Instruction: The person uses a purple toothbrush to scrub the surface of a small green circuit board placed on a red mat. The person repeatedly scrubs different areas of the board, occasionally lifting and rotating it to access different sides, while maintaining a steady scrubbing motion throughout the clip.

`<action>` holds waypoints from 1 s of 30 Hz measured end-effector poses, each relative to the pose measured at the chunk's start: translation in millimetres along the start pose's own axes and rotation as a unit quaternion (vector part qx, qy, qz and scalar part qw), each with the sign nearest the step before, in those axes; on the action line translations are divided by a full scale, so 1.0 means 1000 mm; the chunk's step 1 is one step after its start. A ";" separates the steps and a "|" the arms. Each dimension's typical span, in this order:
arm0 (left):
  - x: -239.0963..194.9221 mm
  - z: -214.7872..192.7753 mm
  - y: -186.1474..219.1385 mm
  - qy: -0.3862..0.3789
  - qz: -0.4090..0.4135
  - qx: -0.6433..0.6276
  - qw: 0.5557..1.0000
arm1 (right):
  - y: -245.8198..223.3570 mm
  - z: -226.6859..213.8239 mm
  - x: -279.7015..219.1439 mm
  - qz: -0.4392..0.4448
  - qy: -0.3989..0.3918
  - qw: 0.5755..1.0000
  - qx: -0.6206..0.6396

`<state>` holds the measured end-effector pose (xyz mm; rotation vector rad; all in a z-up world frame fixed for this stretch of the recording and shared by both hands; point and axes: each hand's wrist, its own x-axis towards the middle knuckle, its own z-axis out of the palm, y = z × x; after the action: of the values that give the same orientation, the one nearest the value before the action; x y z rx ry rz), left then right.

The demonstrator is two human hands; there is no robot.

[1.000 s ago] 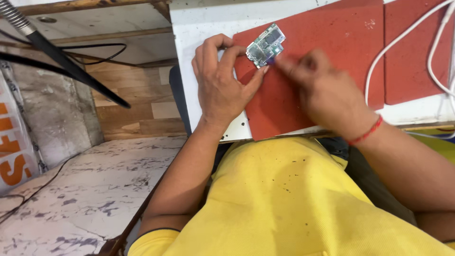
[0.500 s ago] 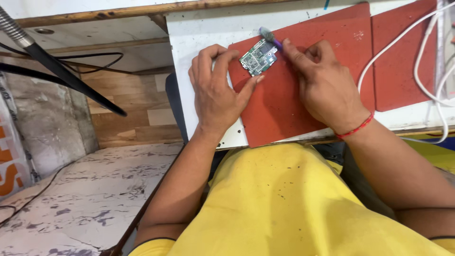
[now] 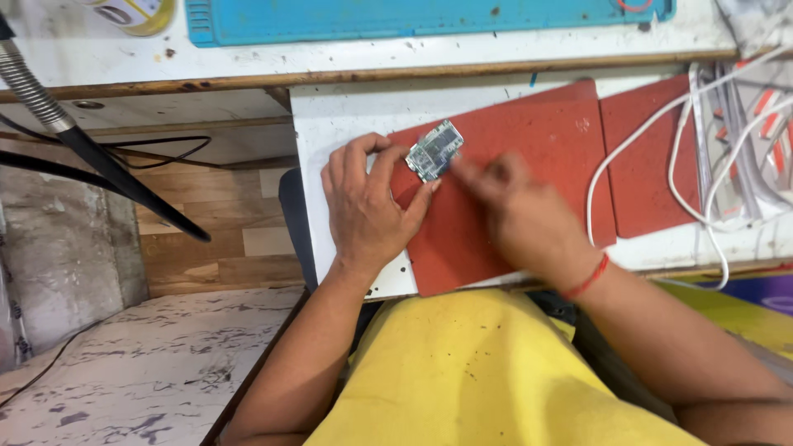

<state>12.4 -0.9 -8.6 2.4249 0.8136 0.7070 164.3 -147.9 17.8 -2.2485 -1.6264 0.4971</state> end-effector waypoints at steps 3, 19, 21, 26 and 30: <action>-0.001 -0.002 -0.002 -0.004 -0.003 -0.001 1.000 | -0.001 0.000 0.007 0.025 0.026 0.999 -0.001; -0.001 -0.003 0.000 0.002 -0.015 -0.009 1.000 | -0.006 -0.005 0.008 0.049 -0.018 0.997 0.052; 0.001 -0.004 -0.001 0.004 -0.013 -0.008 1.000 | -0.005 -0.003 0.008 0.050 -0.005 0.998 0.046; 0.000 -0.005 0.000 -0.003 -0.021 -0.017 1.000 | 0.001 -0.005 0.013 0.053 0.002 0.998 0.030; 0.000 -0.003 0.000 0.004 -0.001 -0.021 1.000 | 0.002 -0.003 0.002 0.060 0.006 0.998 0.033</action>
<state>10.4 0.2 -6.7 2.3850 0.7957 0.7257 168.0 -146.8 19.3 -2.3050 -1.4529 0.5574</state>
